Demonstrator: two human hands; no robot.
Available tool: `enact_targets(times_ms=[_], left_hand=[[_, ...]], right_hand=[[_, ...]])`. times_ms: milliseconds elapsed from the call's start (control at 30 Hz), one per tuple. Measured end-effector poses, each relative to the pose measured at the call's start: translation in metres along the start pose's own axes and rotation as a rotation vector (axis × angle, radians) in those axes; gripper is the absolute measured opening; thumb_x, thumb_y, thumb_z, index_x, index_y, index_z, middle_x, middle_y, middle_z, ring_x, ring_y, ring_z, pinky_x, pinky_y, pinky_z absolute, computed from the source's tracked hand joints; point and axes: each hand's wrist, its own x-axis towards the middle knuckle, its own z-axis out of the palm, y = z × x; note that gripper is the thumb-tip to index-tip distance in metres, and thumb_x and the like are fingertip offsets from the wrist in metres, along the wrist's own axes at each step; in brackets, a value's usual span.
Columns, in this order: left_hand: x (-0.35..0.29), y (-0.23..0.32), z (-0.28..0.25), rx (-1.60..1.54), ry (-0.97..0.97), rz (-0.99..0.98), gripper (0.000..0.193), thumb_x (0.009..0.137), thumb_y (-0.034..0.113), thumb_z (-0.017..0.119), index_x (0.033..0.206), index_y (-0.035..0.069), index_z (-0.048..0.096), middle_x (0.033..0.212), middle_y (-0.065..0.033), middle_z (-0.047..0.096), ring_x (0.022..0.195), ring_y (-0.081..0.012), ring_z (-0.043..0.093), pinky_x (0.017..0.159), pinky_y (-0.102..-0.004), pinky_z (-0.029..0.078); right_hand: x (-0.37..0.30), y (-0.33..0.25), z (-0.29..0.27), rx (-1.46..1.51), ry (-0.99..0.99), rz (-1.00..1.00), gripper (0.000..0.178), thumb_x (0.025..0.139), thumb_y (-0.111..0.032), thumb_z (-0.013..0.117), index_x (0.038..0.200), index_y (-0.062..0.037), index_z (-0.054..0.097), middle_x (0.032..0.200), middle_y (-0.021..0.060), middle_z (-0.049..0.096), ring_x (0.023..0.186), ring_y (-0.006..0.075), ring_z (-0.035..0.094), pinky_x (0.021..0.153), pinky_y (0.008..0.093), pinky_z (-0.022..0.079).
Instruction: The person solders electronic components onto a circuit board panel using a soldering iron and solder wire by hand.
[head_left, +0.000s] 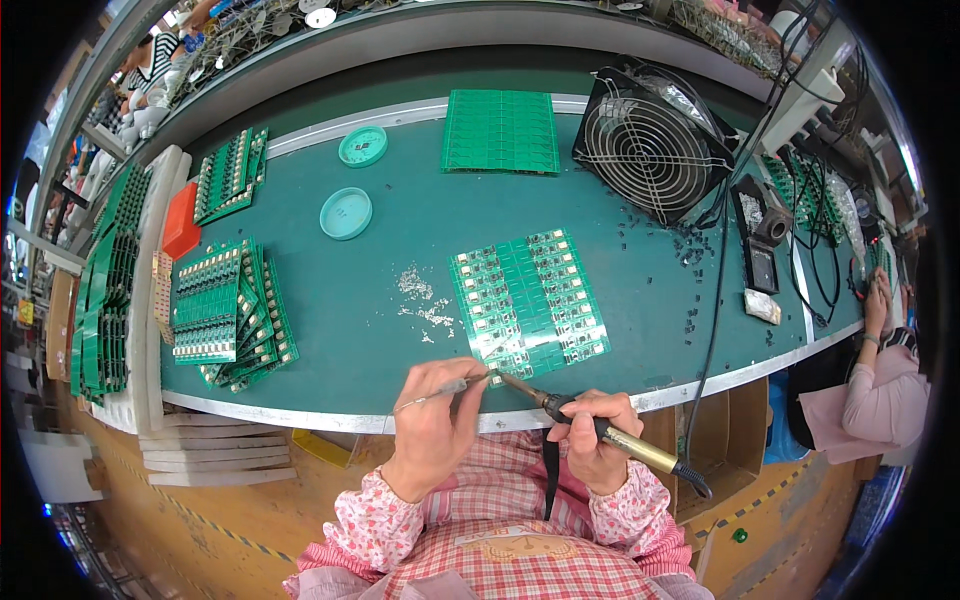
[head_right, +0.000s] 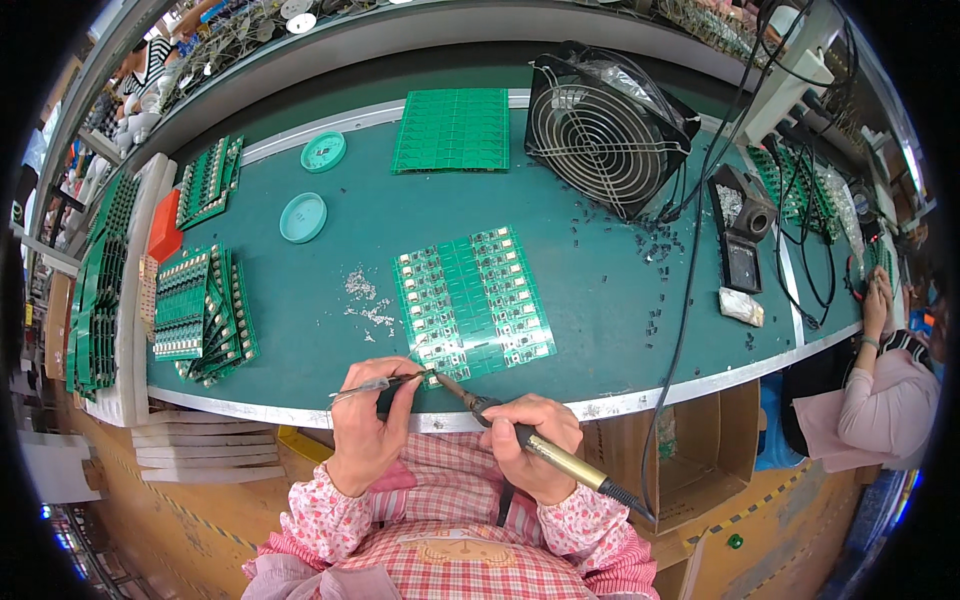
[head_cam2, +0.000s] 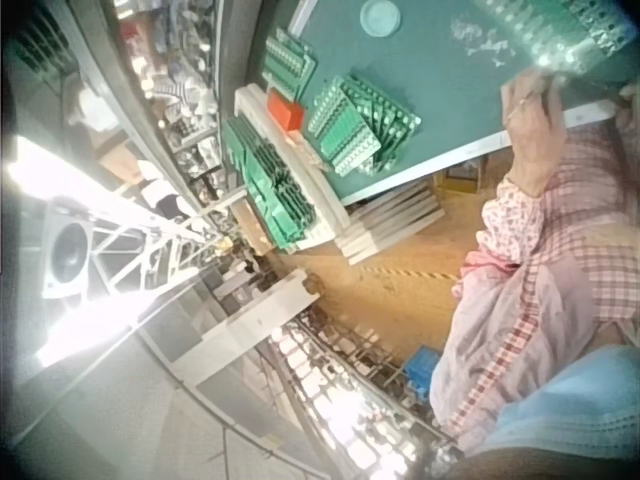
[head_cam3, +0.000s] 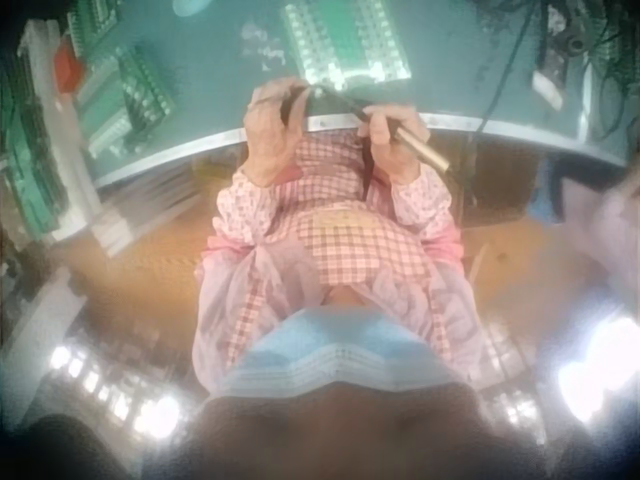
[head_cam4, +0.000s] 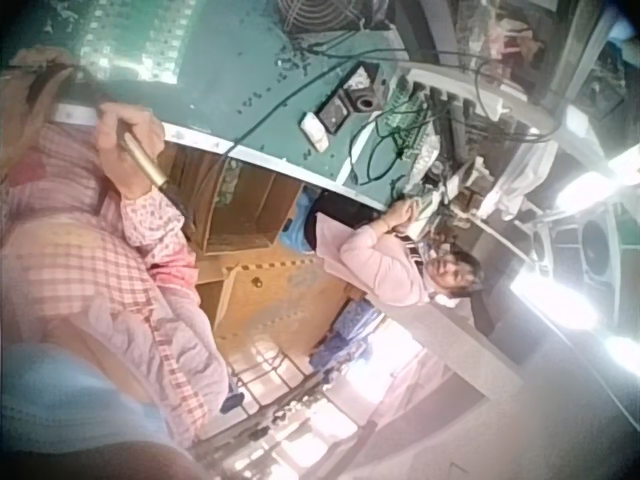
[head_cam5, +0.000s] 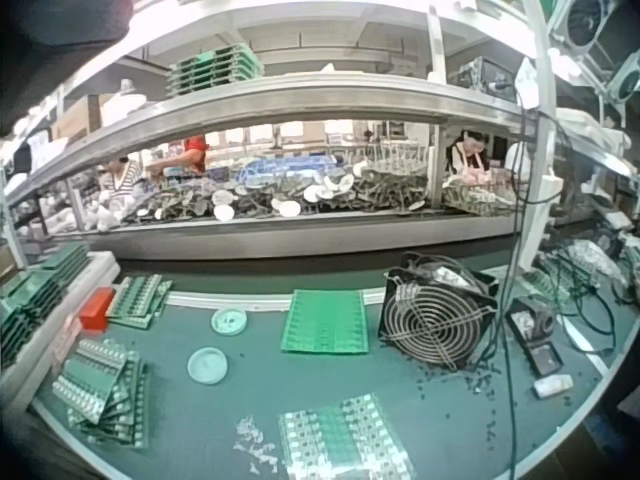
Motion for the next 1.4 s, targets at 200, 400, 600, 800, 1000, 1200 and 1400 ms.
enact_targets(times_ms=[200, 400, 600, 800, 1000, 1200, 1400], left_hand=[[0.0, 0.001, -0.001, -0.005, 0.002, -0.005, 0.02, 0.082, -0.006, 0.07, 0.1, 0.001, 0.065, 0.097, -0.0119, 0.07, 0.087, -0.029, 0.064, 0.075, -0.0363, 0.051], [0.0, 0.0, -0.001, -0.011, -0.002, 0.001, 0.021, 0.082, -0.006, 0.07, 0.101, 0.001, 0.066, 0.098, -0.0121, 0.07, 0.089, -0.0298, 0.065, 0.076, -0.037, 0.052], [0.0, 0.0, -0.001, -0.01, 0.008, 0.006, 0.02, 0.082, -0.005, 0.07, 0.101, 0.001, 0.066, 0.099, -0.0122, 0.07, 0.089, -0.0303, 0.065, 0.076, -0.0371, 0.052], [0.0, -0.001, 0.0, -0.01, 0.012, 0.013, 0.019, 0.083, -0.004, 0.07, 0.101, 0.001, 0.066, 0.099, -0.0121, 0.07, 0.088, -0.0299, 0.064, 0.076, -0.0371, 0.052], [-0.002, 0.0, 0.002, -0.014, 0.026, 0.006, 0.017, 0.084, -0.003, 0.07, 0.1, 0.001, 0.065, 0.098, -0.0119, 0.07, 0.088, -0.029, 0.064, 0.075, -0.0367, 0.051], [-0.001, 0.001, 0.001, -0.016, 0.028, 0.011, 0.016, 0.084, -0.002, 0.07, 0.1, 0.0, 0.065, 0.097, -0.0127, 0.069, 0.088, -0.0295, 0.066, 0.076, -0.0372, 0.052], [-0.002, 0.0, -0.011, -0.081, 0.054, -0.106, 0.012, 0.088, -0.002, 0.068, 0.1, -0.002, 0.064, 0.094, -0.0111, 0.07, 0.085, -0.022, 0.07, 0.077, -0.032, 0.054]], right_hand=[[0.0, 0.002, -0.001, -0.022, -0.026, -0.088, 0.009, 0.093, -0.011, 0.065, 0.094, -0.004, 0.06, 0.058, 0.0023, 0.067, 0.056, 0.0186, 0.068, 0.058, 0.0314, 0.053], [0.001, 0.004, -0.001, -0.033, -0.042, -0.143, 0.009, 0.093, -0.012, 0.065, 0.095, -0.0041, 0.06, 0.059, 0.0019, 0.067, 0.057, 0.0191, 0.068, 0.057, 0.0315, 0.053], [0.006, 0.005, -0.002, -0.045, -0.083, -0.23, 0.011, 0.093, -0.013, 0.066, 0.096, -0.0047, 0.06, 0.059, 0.0016, 0.068, 0.056, 0.0192, 0.067, 0.057, 0.0313, 0.053], [-0.005, 0.008, -0.002, -0.003, 0.014, -0.144, 0.012, 0.095, -0.016, 0.063, 0.096, -0.0045, 0.059, 0.059, 0.0034, 0.065, 0.054, 0.0179, 0.066, 0.056, 0.0309, 0.052], [-0.014, 0.01, -0.001, 0.04, 0.138, -0.023, 0.015, 0.097, -0.019, 0.059, 0.097, -0.0043, 0.057, 0.062, 0.0051, 0.064, 0.052, 0.0162, 0.065, 0.055, 0.0305, 0.052], [-0.01, 0.007, -0.001, -0.021, 0.123, -0.026, 0.012, 0.097, -0.017, 0.06, 0.1, -0.0054, 0.059, 0.066, 0.0051, 0.067, 0.059, 0.016, 0.067, 0.062, 0.0292, 0.051], [-0.003, 0.002, -0.001, -0.003, 0.126, -0.008, 0.012, 0.097, -0.013, 0.061, 0.105, -0.004, 0.061, 0.074, 0.007, 0.069, 0.065, 0.016, 0.069, 0.066, 0.0283, 0.053]])
